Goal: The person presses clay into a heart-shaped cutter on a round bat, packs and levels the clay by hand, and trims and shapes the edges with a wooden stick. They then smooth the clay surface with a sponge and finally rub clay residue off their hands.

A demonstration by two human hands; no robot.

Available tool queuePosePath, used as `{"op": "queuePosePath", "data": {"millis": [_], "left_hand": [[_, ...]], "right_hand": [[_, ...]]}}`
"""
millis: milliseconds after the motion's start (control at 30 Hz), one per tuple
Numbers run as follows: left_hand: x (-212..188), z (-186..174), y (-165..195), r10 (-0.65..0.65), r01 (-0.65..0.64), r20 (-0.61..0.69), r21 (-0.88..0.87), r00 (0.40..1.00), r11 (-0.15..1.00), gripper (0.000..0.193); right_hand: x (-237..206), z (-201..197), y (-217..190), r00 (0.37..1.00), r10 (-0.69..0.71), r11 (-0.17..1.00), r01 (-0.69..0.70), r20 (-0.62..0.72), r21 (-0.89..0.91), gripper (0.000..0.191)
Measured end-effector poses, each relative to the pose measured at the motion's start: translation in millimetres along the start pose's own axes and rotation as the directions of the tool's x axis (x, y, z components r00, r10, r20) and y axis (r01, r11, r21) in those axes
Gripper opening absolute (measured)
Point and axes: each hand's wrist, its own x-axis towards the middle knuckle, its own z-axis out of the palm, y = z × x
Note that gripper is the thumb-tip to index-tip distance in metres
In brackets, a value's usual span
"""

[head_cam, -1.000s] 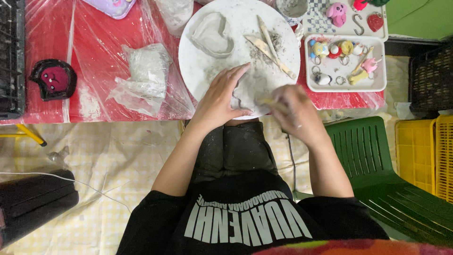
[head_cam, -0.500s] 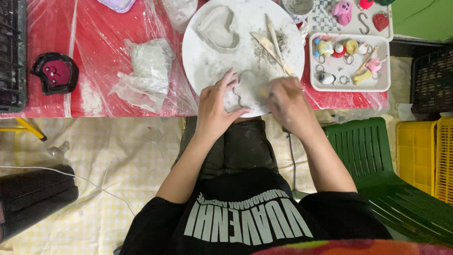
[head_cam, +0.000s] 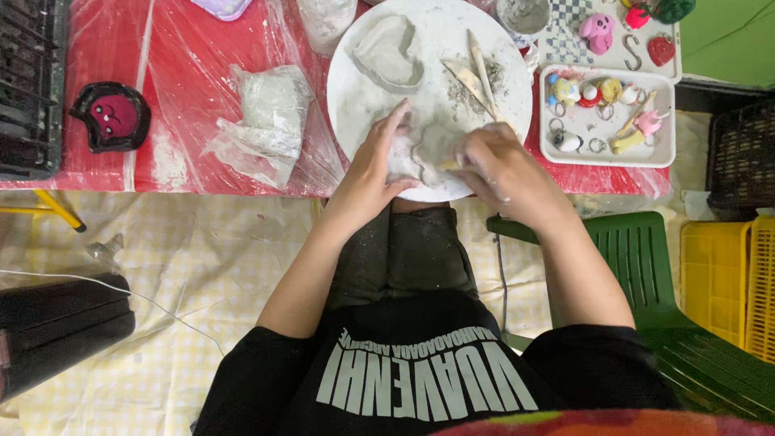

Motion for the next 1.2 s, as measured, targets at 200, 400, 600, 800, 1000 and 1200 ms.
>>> {"op": "queuePosePath", "data": {"millis": [200, 400, 600, 800, 1000, 1200], "left_hand": [[-8, 15, 7, 0.049, -0.046, -0.057, 0.038, 0.997, 0.998, 0.127], [-11, 32, 11, 0.011, -0.006, -0.108, 0.049, 0.994, 0.999, 0.128], [-12, 42, 16, 0.015, 0.001, -0.150, 0.109, 0.989, 0.994, 0.126], [-1, 32, 13, -0.042, 0.057, -0.104, 0.152, 0.994, 0.987, 0.110], [24, 29, -5, -0.024, 0.038, -0.052, 0.278, 0.998, 0.960, 0.090], [26, 37, -8, 0.008, 0.036, -0.126, 0.345, 0.992, 0.938, 0.075]], "right_hand": [[21, 8, -22, 0.960, -0.252, 0.934, 0.275, 0.124, -0.228, 0.023], [6, -17, -20, 0.981, -0.181, 0.972, 0.189, 0.073, -0.139, 0.020], [8, -1, -13, 0.932, -0.144, 0.898, 0.264, 0.332, -0.352, 0.023], [-27, -26, 26, 0.968, 0.077, 0.994, -0.057, -0.238, 0.091, 0.038], [-63, -14, 49, 0.896, 0.202, 0.970, -0.127, -0.397, 0.207, 0.041], [-85, -4, 60, 0.838, 0.336, 0.907, -0.165, -0.430, 0.387, 0.036]]}}
